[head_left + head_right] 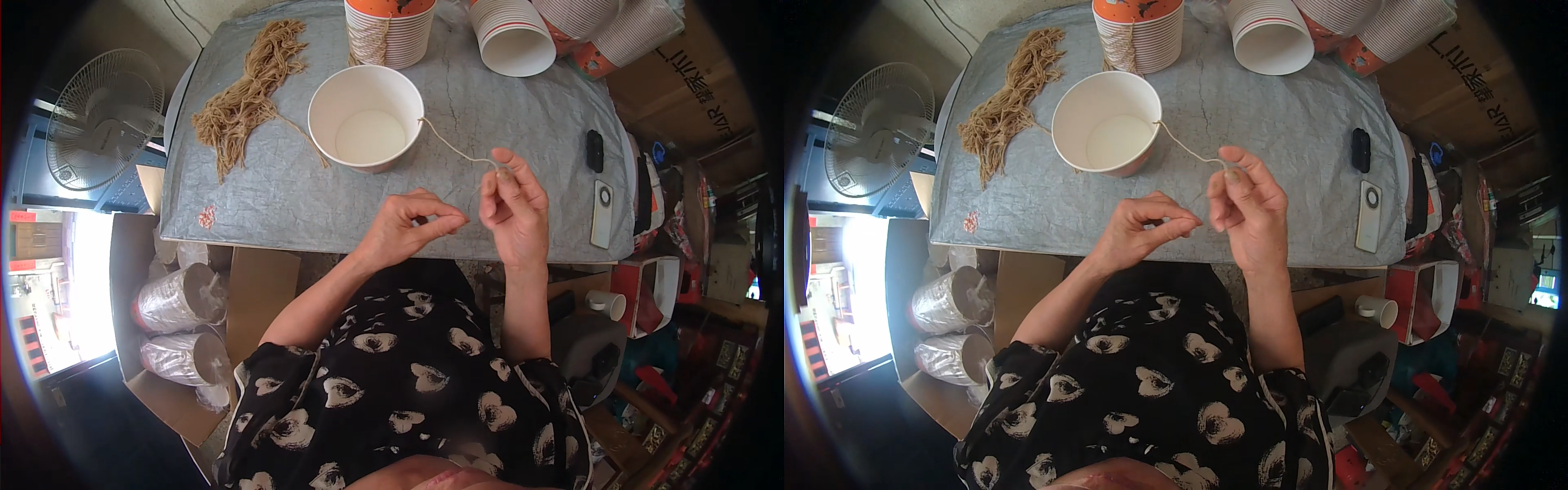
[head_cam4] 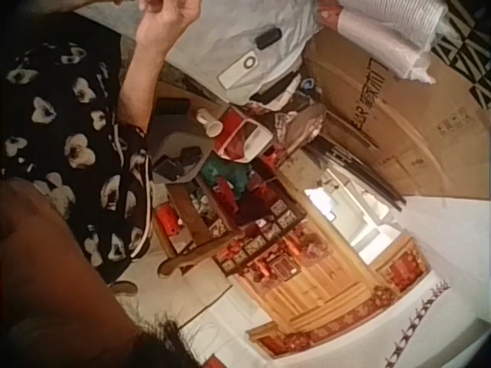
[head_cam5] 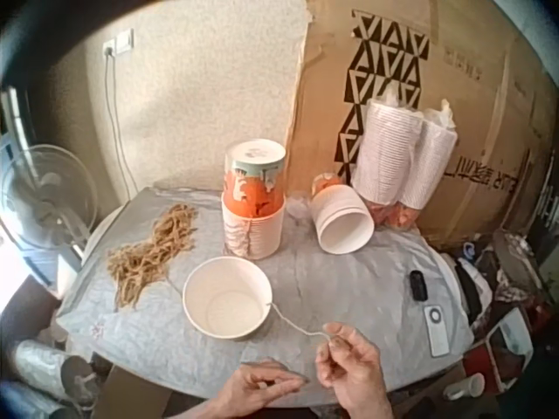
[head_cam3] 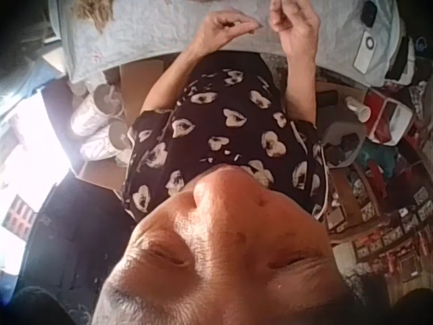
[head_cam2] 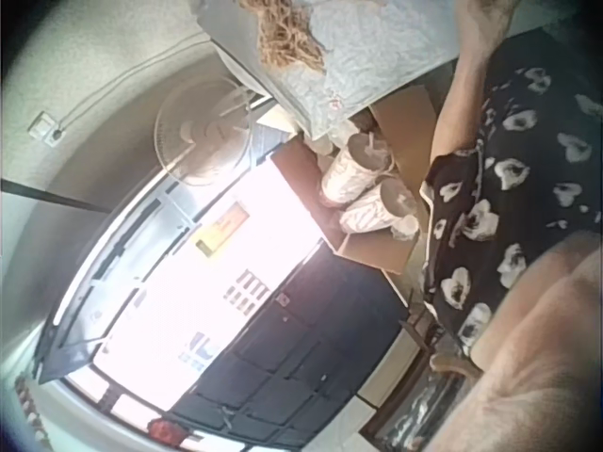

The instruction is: Attaching string handles to paper cups and stacking them for packaging.

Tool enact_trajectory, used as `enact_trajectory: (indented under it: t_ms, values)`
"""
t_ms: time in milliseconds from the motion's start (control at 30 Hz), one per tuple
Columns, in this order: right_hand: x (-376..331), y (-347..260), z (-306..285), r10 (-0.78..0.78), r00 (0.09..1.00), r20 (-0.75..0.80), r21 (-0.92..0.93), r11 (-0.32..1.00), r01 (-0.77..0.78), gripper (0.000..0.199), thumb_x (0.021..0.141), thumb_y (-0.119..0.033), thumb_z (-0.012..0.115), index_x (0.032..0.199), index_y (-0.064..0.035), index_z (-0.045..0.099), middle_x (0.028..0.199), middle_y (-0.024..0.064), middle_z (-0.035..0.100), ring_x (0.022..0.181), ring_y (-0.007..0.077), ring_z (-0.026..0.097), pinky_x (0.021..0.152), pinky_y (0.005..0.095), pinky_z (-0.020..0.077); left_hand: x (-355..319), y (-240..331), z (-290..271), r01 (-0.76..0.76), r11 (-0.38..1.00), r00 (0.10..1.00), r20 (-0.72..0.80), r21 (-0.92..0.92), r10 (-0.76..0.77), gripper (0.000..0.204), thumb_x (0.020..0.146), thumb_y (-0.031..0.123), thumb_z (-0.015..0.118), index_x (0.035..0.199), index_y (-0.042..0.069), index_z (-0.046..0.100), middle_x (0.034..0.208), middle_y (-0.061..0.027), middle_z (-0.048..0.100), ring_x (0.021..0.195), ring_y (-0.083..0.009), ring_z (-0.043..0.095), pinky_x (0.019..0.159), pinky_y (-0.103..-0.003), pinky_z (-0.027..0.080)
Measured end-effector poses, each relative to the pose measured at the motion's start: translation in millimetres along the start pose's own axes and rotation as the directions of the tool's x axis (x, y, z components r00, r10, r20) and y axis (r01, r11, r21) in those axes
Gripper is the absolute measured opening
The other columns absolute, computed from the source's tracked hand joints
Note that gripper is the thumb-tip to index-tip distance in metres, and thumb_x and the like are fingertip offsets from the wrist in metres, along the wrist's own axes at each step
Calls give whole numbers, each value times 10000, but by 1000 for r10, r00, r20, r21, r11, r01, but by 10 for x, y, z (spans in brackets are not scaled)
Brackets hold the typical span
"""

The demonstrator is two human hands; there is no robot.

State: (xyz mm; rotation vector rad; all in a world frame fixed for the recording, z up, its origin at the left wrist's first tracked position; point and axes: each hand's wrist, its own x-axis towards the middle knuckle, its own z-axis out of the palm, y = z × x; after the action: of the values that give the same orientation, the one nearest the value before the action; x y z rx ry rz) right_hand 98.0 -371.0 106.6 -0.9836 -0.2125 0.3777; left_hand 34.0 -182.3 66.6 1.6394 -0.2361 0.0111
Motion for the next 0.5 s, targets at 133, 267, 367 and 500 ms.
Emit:
enact_trajectory:
  t_ms: [133,267,367,500]
  values:
    - [28,-23,-112,-14,997,-80,25,1000,16,312,1034,-128,571,1322,-7,574,882,56,655,621,63,530,507,200,399,-110,70,-163,196,976,976,-114,92,-185,189,961,152,718,1110,45,765,942,-26,737,902,-68,621,705,-250,505]
    - [-68,36,74,108,994,34,35,993,-109,321,1035,-115,560,1330,11,556,871,69,646,636,70,535,511,206,403,-38,112,-25,-39,987,994,-108,-159,22,433,989,178,684,1391,52,583,1096,-25,710,902,-84,642,680,-242,514]
    - [-136,113,143,176,977,118,94,978,-187,315,1038,-105,548,1324,25,542,854,72,637,642,73,548,519,209,426,-96,264,-18,264,836,964,157,-481,-214,367,1031,179,627,1336,-17,575,1061,-66,689,936,-99,655,771,-245,550]
    - [-151,44,97,156,988,4,15,988,-156,304,1045,-104,540,1322,24,545,849,69,624,631,73,523,535,229,432,-190,-59,1,139,859,986,147,-492,-75,286,1026,157,634,1256,-13,642,990,-48,707,901,-90,667,710,-237,557]
